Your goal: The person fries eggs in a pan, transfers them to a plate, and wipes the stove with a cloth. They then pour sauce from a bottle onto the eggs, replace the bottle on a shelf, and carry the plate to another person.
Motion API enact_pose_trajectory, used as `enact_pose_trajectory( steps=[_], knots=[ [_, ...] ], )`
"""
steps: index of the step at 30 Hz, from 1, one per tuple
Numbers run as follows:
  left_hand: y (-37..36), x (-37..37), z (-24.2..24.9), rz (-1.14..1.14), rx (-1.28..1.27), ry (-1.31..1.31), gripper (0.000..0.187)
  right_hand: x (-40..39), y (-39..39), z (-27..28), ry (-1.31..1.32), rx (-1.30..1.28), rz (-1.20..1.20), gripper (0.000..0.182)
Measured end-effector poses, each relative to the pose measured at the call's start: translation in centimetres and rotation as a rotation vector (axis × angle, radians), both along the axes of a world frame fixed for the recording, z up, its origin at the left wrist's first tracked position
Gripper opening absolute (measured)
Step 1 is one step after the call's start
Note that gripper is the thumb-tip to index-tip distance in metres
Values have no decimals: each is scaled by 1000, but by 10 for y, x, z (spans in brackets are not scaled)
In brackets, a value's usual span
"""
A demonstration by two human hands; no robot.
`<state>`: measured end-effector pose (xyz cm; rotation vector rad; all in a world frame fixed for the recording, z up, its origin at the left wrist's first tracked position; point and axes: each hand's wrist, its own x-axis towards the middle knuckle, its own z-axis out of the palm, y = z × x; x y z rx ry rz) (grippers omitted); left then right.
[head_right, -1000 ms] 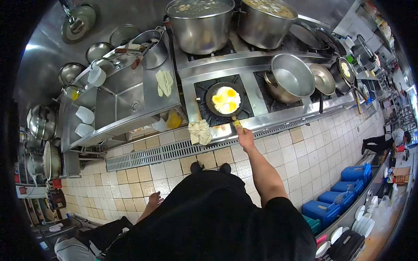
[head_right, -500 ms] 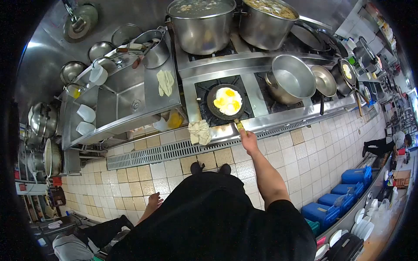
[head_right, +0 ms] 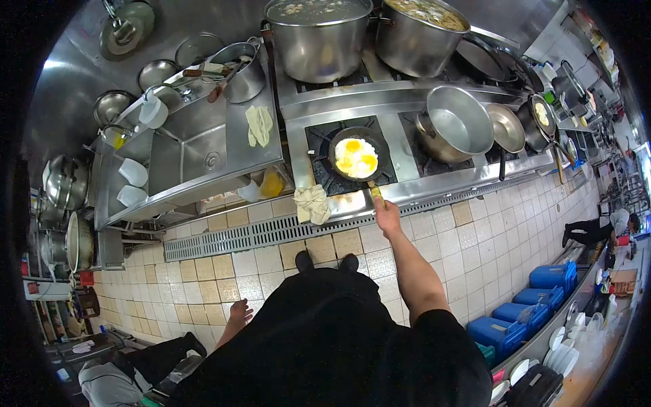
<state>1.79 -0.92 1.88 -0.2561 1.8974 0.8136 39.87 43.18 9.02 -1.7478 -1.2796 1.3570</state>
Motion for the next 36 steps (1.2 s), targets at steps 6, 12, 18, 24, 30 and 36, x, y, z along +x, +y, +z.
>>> enact_pose_trajectory(
  steps=[6, 12, 18, 24, 30, 36],
  knots=[
    [2, -1, 1, 17, 2, -14, 45, 7, 0, -6, -14, -9, 94, 39],
    [-5, -1, -4, 4, 4, -10, 44, -4, 6, -16, -44, 24, 12, 40],
    [2, -8, -5, -12, -32, -18, 44, 18, -2, -6, 54, -87, 28, 42],
    [9, -16, -6, -28, -52, -47, 44, -6, 2, -9, 80, -35, -6, 38],
    [16, -21, -5, -47, 26, 33, 41, 5, -4, 11, 69, -71, -1, 38],
    [19, -20, 1, -50, -30, -8, 43, 1, 5, -13, 55, -21, -3, 38]
  ],
)
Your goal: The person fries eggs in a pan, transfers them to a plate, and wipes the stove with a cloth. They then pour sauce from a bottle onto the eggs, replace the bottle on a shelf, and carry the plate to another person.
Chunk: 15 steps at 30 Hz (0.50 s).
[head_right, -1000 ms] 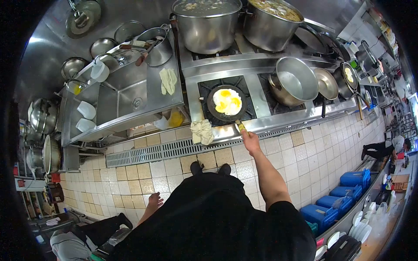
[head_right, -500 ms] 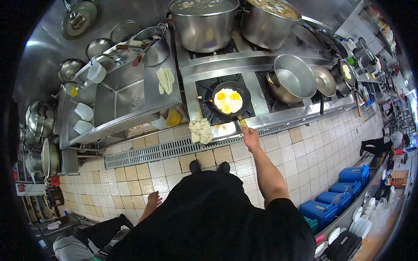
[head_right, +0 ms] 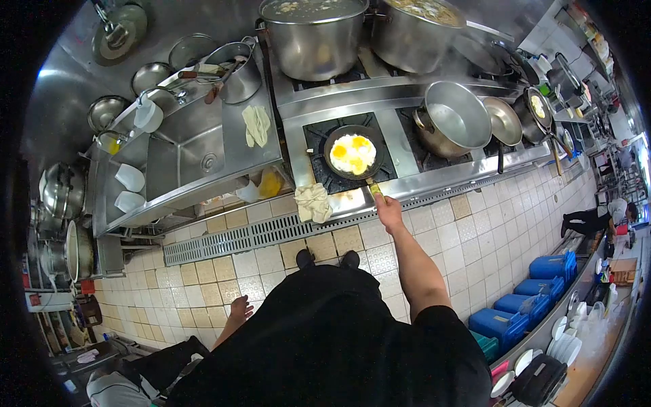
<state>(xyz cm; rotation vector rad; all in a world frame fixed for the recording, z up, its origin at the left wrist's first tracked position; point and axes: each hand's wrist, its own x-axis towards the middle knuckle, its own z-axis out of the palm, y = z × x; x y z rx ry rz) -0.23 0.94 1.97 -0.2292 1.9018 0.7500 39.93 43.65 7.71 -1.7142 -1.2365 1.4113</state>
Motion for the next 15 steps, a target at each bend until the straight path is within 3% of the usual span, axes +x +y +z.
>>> enact_pose_trajectory(
  steps=[5, 10, 15],
  knots=[
    [-6, -1, -6, 7, 3, -54, 45, 7, 1, 0, -44, -84, 33, 39],
    [-3, 0, -14, -19, -5, -63, 47, 10, -6, 29, 132, -292, 39, 52],
    [0, -2, -27, -46, 49, -62, 44, 32, -22, 20, 305, -358, -57, 56]
  ],
)
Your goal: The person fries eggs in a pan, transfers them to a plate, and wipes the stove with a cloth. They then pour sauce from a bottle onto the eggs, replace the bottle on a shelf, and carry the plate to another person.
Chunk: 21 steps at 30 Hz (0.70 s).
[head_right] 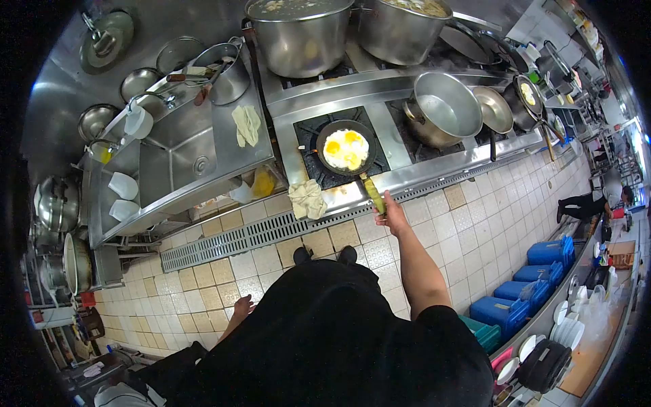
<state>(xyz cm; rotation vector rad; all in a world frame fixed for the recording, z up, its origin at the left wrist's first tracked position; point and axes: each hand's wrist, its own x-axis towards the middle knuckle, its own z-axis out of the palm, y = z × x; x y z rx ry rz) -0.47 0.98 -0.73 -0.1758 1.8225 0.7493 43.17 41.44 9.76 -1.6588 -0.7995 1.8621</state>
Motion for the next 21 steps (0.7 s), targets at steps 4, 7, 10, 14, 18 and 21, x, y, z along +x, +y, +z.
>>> enact_pose_trajectory(
  steps=[4, 7, 10, 14, 18, 21],
  knots=[
    [9, -12, -2, -22, -19, -30, 43, 1, -4, -4, 17, 5, -39, 56],
    [25, -20, 3, -47, -35, -22, 45, -3, -1, 0, 29, 40, -37, 53],
    [41, -25, 12, -82, -12, 18, 46, -11, 2, 5, -4, 80, -16, 43],
    [59, -27, 16, -77, 26, 33, 41, -19, 3, -3, -45, 174, 51, 33],
    [57, -25, 9, -81, 54, 25, 39, -29, -5, -5, -64, 123, 83, 31],
    [52, -20, 5, -71, 24, 0, 39, -39, -6, -3, -36, 82, 55, 31]
  ],
)
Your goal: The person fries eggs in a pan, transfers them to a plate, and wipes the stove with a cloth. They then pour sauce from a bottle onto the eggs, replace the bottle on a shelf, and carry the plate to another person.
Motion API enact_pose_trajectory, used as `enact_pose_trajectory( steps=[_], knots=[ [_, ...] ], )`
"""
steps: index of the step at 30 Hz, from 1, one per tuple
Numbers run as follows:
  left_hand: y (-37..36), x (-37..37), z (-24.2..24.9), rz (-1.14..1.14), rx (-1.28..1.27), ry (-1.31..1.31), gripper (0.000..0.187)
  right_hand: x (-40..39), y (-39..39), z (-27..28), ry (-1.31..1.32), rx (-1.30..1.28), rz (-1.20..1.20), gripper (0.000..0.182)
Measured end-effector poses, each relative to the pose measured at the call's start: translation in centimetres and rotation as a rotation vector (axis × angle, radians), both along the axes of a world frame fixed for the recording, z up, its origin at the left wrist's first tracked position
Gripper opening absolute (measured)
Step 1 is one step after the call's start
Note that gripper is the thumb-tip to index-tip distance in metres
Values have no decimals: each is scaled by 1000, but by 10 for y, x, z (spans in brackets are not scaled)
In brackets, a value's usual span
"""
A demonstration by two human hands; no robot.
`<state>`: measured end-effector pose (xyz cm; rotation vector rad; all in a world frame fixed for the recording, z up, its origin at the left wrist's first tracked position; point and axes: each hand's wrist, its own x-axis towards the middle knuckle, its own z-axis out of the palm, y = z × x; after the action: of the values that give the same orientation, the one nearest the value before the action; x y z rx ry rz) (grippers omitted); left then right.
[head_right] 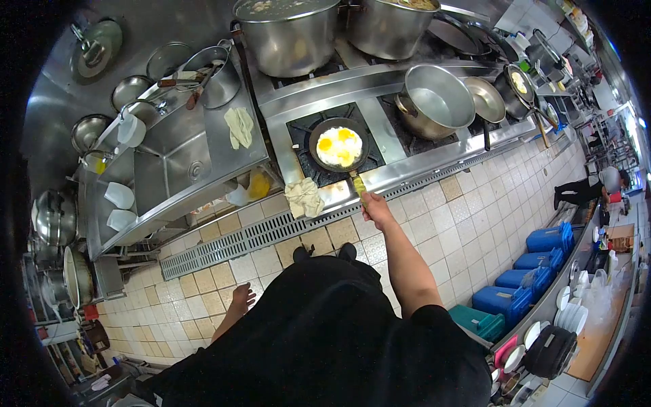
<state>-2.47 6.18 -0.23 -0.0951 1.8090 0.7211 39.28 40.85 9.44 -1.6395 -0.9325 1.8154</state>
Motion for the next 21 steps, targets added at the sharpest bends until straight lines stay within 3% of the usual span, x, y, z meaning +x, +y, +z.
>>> enact_pose_trajectory(
  steps=[7, 8, 16, 19, 21],
  knots=[
    [-26, 4, -22, 13, 23, -69, 48, -7, -1, 0, 57, -58, -132, 45],
    [-27, 3, -26, -19, 37, -81, 48, -5, 0, -3, 32, -68, -118, 52],
    [-32, -10, -73, -414, 140, -53, 49, -5, -5, -3, 87, -152, -143, 57],
    [-34, -22, -63, -544, 138, -21, 50, 3, -13, -12, 118, -159, -165, 60],
    [-7, -2, -54, -394, 29, -96, 44, 7, -21, -14, 102, -141, -211, 64]
  ],
)
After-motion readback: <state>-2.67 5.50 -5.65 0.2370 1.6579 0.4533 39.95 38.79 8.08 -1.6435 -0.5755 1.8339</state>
